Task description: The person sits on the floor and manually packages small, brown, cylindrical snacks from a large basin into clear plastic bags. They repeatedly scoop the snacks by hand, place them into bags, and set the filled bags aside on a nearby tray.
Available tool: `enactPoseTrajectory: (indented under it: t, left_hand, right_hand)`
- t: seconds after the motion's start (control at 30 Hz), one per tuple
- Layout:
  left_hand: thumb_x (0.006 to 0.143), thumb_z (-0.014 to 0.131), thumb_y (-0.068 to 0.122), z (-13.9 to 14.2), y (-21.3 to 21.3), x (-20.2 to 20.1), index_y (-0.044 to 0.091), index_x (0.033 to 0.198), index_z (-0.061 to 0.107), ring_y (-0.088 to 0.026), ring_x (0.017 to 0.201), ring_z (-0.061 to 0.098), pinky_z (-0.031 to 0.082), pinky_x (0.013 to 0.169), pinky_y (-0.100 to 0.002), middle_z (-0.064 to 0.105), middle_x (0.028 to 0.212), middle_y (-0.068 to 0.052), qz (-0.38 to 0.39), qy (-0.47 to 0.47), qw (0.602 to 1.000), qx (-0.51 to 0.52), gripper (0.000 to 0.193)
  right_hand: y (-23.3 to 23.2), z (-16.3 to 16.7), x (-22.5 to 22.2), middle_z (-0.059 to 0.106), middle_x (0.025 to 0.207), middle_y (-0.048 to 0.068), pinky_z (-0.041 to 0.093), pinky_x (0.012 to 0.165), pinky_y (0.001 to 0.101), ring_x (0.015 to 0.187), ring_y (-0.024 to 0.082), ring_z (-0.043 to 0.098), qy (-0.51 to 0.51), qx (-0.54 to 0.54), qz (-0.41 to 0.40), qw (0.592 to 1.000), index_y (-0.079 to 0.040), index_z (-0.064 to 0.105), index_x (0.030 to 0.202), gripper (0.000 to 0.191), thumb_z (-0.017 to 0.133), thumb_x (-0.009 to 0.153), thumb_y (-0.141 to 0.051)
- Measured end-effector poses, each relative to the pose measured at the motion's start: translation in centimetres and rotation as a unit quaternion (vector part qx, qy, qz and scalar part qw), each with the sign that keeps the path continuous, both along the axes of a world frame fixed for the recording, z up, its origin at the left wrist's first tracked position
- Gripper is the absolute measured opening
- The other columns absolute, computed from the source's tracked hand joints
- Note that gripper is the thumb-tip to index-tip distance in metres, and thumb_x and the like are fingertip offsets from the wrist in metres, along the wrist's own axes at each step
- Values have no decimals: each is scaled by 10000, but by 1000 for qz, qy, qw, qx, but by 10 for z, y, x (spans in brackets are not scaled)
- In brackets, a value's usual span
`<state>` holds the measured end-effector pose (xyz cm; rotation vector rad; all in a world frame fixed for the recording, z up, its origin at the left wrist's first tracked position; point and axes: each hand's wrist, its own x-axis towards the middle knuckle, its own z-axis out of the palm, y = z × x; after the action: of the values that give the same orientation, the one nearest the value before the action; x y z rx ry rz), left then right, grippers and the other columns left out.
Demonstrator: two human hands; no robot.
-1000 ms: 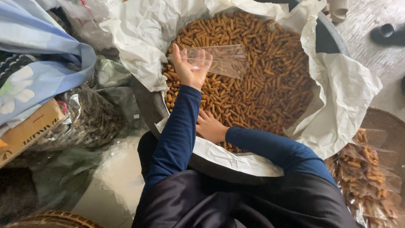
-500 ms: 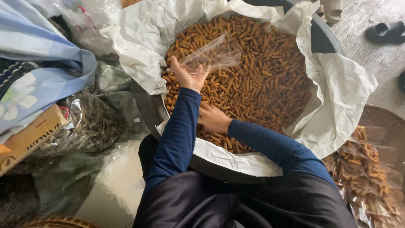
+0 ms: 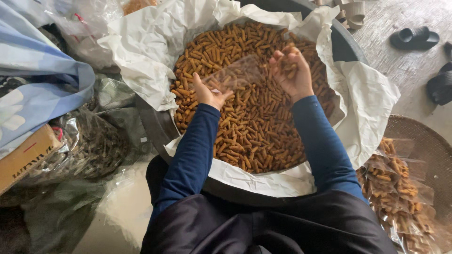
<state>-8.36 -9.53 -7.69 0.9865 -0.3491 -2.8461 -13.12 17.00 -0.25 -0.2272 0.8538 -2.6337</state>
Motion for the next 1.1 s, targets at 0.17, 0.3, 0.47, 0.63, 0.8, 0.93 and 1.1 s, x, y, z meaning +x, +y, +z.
enactPoseTrajectory:
  t: [0.17, 0.3, 0.47, 0.63, 0.8, 0.93, 1.1]
  left_hand:
    - [902, 494, 750, -2, 15, 2, 184, 1639, 122, -367, 1235, 340, 236, 1132, -807, 246, 1372, -204, -57, 3, 998, 3, 1001]
    - [853, 477, 772, -6, 28, 5, 214, 1613, 128, -435, 1522, 169, 268, 1109, -773, 97, 1613, -236, -76, 6, 997, 19, 1005]
    - [859, 483, 776, -9, 36, 5, 200, 1626, 84, -486, 1496, 144, 344, 1119, -749, 75, 1581, -267, -87, -6, 996, 20, 1039]
    - [858, 552, 760, -11, 38, 5, 205, 1611, 46, -446, 1497, 269, 408, 1094, -680, 170, 1539, -292, -107, -22, 992, 57, 1064]
    - [872, 531, 740, -11, 40, 4, 190, 1599, 75, -463, 1462, 308, 443, 1074, -681, 194, 1490, -311, -120, -27, 992, 37, 1019]
    - [863, 497, 768, -13, 41, 5, 207, 1600, 164, -446, 1385, 354, 452, 1080, -675, 255, 1429, -276, -125, -18, 991, 33, 985]
    - [913, 398, 782, -14, 42, 6, 102, 1597, 238, -451, 1456, 297, 468, 1073, -712, 216, 1544, -347, -109, -4, 994, 16, 978]
  right_hand:
    - [-5, 27, 8, 634, 1146, 167, 615, 822, 421, 1057, 377, 667, -27, -44, -54, 997, -129, 581, 1198, 299, 569, 900, -111]
    - [-23, 25, 14, 609, 1123, 132, 621, 879, 474, 1057, 356, 659, 15, -23, -96, 995, -148, 546, 1185, 289, 580, 915, -49]
    - [-30, 21, 15, 578, 1123, 74, 620, 889, 478, 1077, 292, 667, 82, 43, -141, 986, -139, 541, 1191, 311, 575, 947, 51]
    - [-31, 23, 18, 556, 1202, 51, 609, 910, 431, 1125, 237, 656, 158, 71, -163, 971, -125, 547, 1207, 327, 578, 987, 115]
    - [-30, 25, 20, 517, 1243, 34, 618, 912, 400, 1149, 208, 643, 192, 111, -192, 956, -142, 533, 1230, 359, 586, 992, 121]
    - [-33, 25, 21, 510, 1255, 31, 620, 954, 396, 1176, 193, 636, 215, 147, -209, 943, -151, 521, 1271, 404, 593, 978, 118]
    - [-40, 28, 26, 640, 1207, 82, 517, 977, 327, 1109, 167, 616, 266, 175, -210, 924, -128, 521, 1317, 319, 609, 1068, 51]
